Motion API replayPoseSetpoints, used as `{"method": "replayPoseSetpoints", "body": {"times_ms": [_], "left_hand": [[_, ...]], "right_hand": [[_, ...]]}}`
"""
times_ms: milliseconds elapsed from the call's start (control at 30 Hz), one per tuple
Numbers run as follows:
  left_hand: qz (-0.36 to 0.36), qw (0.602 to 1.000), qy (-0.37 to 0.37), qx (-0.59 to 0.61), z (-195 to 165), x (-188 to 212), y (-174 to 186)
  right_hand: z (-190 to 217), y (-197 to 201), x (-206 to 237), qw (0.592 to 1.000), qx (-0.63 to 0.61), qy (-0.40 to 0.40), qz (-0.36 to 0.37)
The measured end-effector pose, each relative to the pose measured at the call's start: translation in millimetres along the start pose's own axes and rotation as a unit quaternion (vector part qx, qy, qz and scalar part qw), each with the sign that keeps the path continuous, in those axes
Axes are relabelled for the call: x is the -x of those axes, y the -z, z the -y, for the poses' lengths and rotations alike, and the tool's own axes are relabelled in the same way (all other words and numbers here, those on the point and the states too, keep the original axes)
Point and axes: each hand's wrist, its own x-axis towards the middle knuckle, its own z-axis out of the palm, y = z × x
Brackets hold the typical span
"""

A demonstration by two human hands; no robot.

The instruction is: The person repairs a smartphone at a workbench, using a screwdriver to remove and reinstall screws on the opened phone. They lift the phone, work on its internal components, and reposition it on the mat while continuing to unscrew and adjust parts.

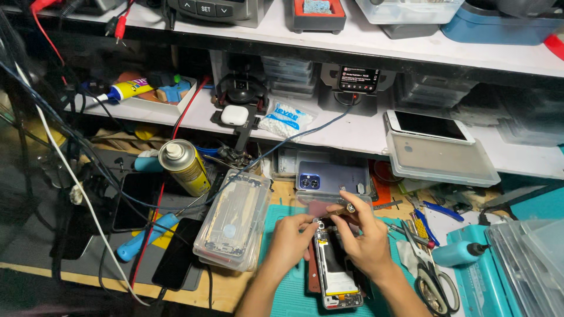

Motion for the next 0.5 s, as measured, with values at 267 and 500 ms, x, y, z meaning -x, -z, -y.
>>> {"method": "replayPoseSetpoints", "body": {"times_ms": [267, 500], "left_hand": [[0.038, 0.997, 0.013, 0.072, 16, -13, -2], [0.014, 0.996, 0.009, 0.087, 29, -15, -6]], "right_hand": [[2, 8, 1, 1.000, -0.005, 0.003, -0.009], [3, 9, 2, 1.000, -0.019, -0.006, -0.021]]}}
